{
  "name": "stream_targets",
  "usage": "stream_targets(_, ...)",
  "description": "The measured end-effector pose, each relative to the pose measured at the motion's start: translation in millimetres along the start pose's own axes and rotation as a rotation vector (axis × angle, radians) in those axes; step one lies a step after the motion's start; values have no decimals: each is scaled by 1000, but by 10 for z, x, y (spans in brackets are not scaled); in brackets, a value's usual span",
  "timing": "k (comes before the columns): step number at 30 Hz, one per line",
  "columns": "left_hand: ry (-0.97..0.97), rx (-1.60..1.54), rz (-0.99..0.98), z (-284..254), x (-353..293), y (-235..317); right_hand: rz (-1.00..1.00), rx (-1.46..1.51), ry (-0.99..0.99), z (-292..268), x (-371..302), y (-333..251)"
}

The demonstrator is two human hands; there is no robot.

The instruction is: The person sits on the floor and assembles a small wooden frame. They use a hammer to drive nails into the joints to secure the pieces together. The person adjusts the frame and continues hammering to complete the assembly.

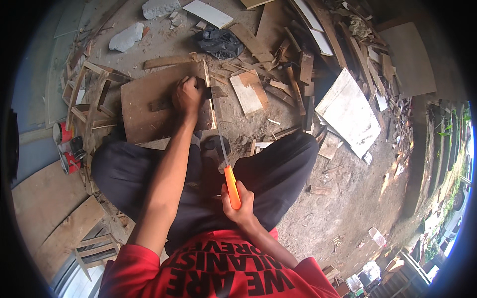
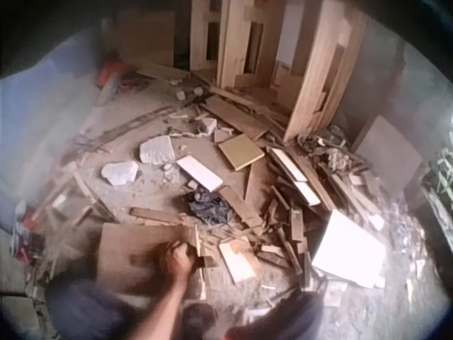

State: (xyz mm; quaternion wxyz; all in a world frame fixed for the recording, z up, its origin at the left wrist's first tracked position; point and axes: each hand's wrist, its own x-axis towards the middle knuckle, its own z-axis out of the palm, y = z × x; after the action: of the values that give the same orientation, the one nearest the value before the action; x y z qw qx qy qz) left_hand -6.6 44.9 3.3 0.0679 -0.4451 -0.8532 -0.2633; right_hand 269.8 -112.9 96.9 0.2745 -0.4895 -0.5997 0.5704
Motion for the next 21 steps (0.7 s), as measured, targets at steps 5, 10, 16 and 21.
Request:
stream_targets(5, 17, -9, 58, -9, 39, 37, -74, 58, 74, 137, 389, -91)
stream_targets(10, 90, -19, -2, 178, 10, -120, -190, -55, 77, 376, 1025, -224)
stream_targets(16, 68, -20, 23, 42, 44, 5, -85, -82, -3, -27, 16, 43)
stream_targets(21, 70, 18, 29, 94, 2, -12, -112, -12, 35, 135, 563, -157)
